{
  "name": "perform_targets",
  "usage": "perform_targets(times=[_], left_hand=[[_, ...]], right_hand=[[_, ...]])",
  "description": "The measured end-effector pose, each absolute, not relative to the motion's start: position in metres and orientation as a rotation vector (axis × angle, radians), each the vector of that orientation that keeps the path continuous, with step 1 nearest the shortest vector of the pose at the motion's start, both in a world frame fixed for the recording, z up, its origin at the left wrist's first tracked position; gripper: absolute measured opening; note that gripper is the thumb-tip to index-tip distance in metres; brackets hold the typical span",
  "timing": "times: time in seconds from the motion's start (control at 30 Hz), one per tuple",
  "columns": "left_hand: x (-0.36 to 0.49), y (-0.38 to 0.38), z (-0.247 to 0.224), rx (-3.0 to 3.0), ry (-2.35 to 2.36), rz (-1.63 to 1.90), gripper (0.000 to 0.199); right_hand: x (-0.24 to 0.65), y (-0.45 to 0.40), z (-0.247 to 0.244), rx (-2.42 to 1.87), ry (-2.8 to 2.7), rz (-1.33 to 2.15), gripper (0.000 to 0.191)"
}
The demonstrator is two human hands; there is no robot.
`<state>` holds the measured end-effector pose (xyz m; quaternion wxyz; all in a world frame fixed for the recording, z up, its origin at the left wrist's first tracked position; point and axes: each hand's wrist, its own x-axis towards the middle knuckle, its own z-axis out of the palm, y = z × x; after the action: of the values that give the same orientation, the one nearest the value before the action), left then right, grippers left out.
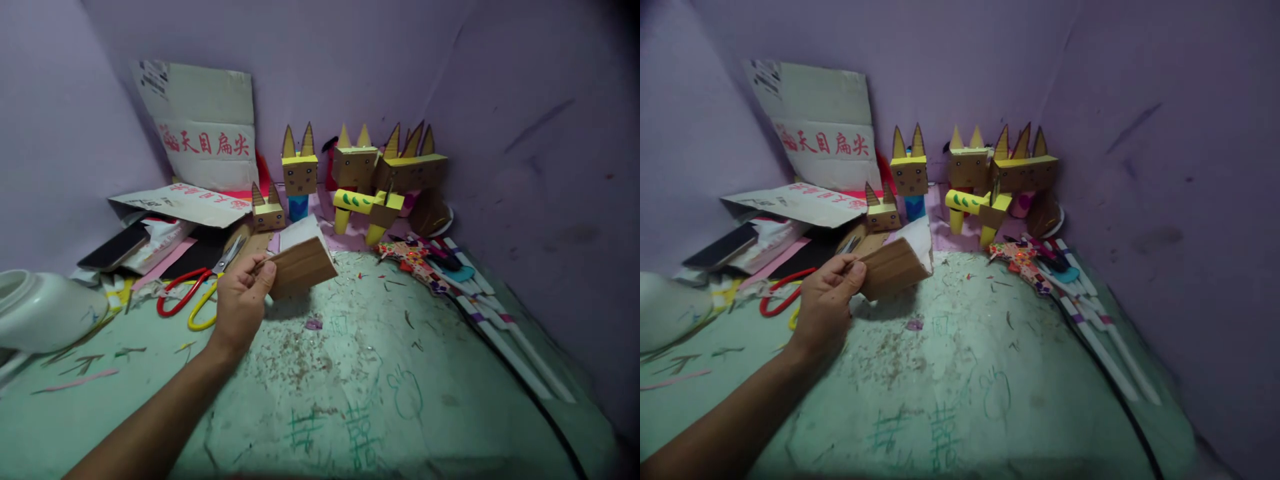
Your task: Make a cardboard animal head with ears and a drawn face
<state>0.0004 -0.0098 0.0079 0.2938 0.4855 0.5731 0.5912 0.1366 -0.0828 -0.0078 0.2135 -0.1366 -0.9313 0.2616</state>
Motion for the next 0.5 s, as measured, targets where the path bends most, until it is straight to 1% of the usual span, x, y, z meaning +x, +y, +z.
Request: perform_targets(times=[0.03, 0.1, 0.13, 0.2, 0.23, 0.3, 0.33, 0.4, 0.43, 0.5], left_hand=[[0.001, -0.011, 0.01, 1.319, 1.531, 1.534, 0.016], [0.001, -0.016, 0.012, 1.363, 1.533, 1.448, 0.014], [0.002, -0.017, 0.012, 1.38, 1.531, 1.409, 0.015], [0.002, -0.018, 0.013, 1.405, 1.523, 1.345, 0.016], [0.002, -0.018, 0.014, 1.417, 1.517, 1.32, 0.016], [0.0, -0.014, 0.016, 1.441, 1.502, 1.282, 0.017], [-0.001, -0.011, 0.018, 1.453, 1.494, 1.269, 0.017], [-0.005, -0.006, 0.022, 1.476, 1.486, 1.257, 0.018], [-0.006, -0.003, 0.023, 1.487, 1.484, 1.257, 0.017], [-0.009, 0.0, 0.027, 1.509, 1.482, 1.254, 0.017]], right_hand=[[0.146, -0.083, -0.002, -0.355, -2.556, 0.736, 0.019], [0.17, -0.074, 0.01, -0.343, -2.465, 0.745, 0.018], [0.183, -0.068, 0.015, -0.479, -2.307, 0.749, 0.016], [0.203, -0.056, 0.017, -0.637, -2.106, 0.642, 0.021], [0.206, -0.05, 0.015, -0.687, -2.106, 0.63, 0.023], [0.197, -0.042, 0.005, -0.811, -2.262, 0.606, 0.025], [0.186, -0.04, -0.001, -0.924, -2.368, 0.563, 0.031], [0.154, -0.039, -0.011, -1.211, -2.462, 0.518, 0.053], [0.137, -0.041, -0.014, -1.28, -2.472, 0.539, 0.056], [0.11, -0.05, -0.013, -1.159, -2.531, 0.605, 0.048]])
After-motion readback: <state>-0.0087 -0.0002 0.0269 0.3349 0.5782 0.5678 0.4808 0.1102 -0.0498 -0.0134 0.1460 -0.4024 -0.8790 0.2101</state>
